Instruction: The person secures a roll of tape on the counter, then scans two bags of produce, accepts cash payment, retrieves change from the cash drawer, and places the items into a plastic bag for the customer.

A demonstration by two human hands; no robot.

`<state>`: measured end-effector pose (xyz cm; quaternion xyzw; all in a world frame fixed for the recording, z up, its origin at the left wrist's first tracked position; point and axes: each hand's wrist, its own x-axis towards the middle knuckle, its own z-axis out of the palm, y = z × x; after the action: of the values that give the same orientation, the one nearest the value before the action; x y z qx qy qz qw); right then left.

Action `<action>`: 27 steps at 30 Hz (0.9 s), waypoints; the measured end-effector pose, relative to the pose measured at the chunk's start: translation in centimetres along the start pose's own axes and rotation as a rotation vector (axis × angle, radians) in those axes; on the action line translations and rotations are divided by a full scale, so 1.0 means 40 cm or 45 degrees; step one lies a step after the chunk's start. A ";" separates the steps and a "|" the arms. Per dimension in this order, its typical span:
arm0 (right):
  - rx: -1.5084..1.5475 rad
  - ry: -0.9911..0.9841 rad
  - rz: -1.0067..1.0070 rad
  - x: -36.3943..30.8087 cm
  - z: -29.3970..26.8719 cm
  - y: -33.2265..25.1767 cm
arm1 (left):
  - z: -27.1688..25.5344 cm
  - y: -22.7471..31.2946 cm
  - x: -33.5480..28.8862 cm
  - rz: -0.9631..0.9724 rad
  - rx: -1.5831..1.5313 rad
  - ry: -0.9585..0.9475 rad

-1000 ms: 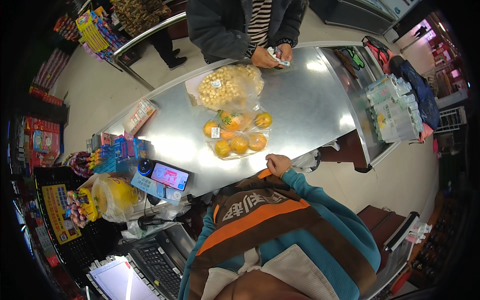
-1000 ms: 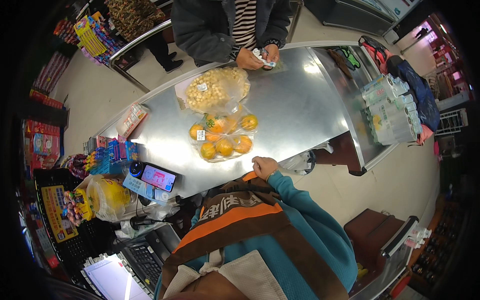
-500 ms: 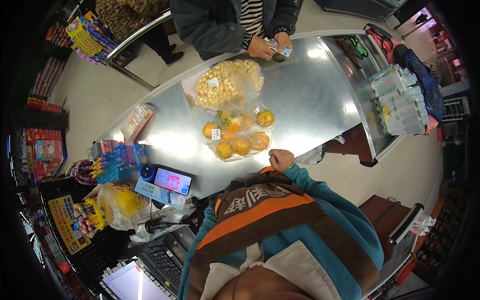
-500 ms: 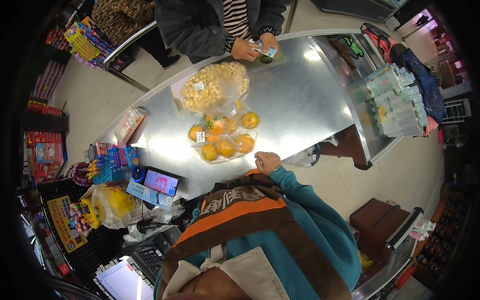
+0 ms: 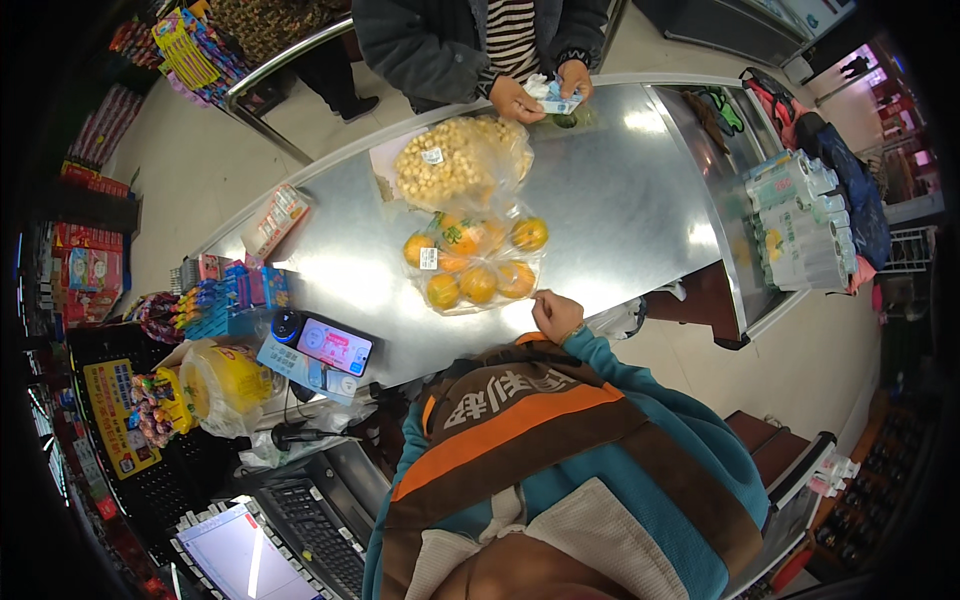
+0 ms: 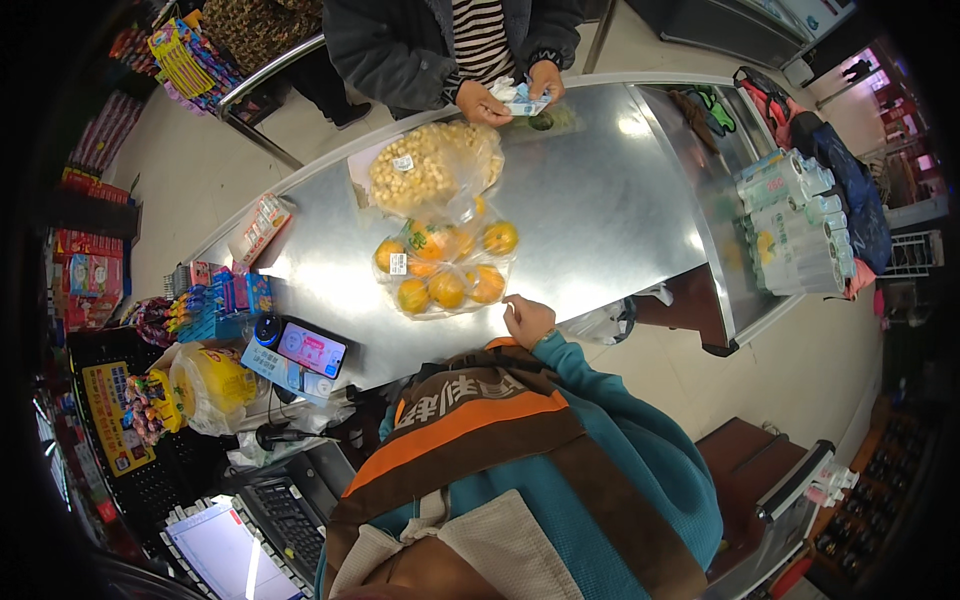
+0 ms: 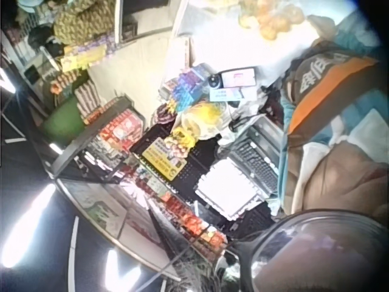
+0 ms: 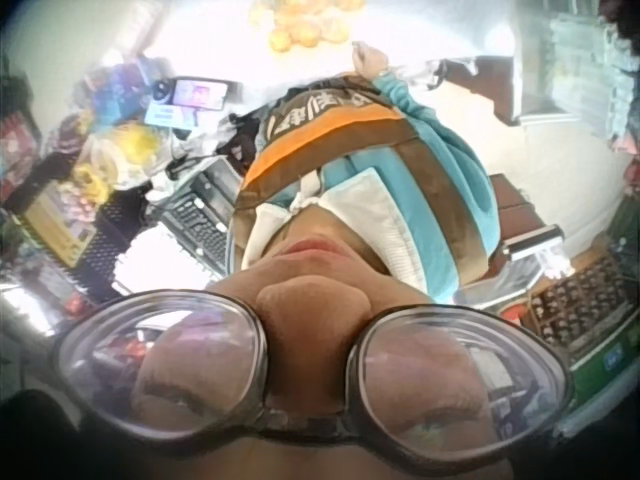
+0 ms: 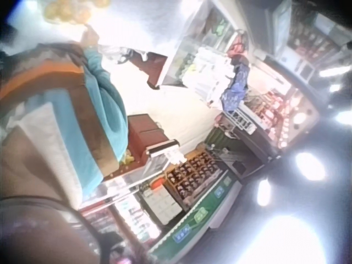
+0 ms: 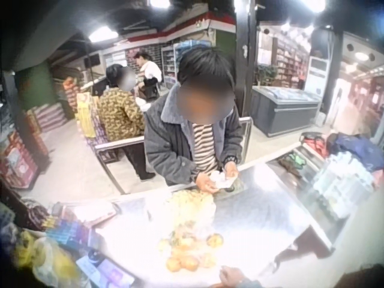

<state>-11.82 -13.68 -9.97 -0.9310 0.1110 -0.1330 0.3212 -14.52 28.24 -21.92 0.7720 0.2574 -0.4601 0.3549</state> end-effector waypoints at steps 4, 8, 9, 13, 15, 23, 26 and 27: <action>1.142 0.487 0.735 0.149 -0.002 0.008 | 0.007 0.002 0.003 0.010 0.000 0.008; 2.133 0.444 1.109 0.365 -0.065 0.060 | 0.001 0.010 0.010 0.033 0.012 0.018; 2.465 0.383 1.046 0.410 -0.077 0.061 | -0.002 0.012 0.011 0.040 0.019 0.014; 2.801 0.460 0.965 0.520 -0.115 0.036 | -0.012 0.019 0.020 0.059 0.043 0.001; 2.800 0.533 0.942 0.534 -0.116 0.020 | -0.017 0.019 0.023 0.058 0.052 -0.006; 2.878 0.701 1.124 0.446 -0.055 0.031 | -0.030 0.021 0.049 0.059 0.101 -0.040; 2.930 0.709 1.118 0.417 -0.065 0.024 | -0.035 0.025 0.055 0.063 0.117 -0.044; 2.999 0.672 1.094 0.412 -0.073 0.019 | -0.036 0.027 0.057 0.065 0.121 -0.048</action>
<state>2.65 -20.74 -5.33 0.0790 0.2772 -0.2162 0.9328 -11.97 28.87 -23.16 0.7856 0.2087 -0.4770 0.3342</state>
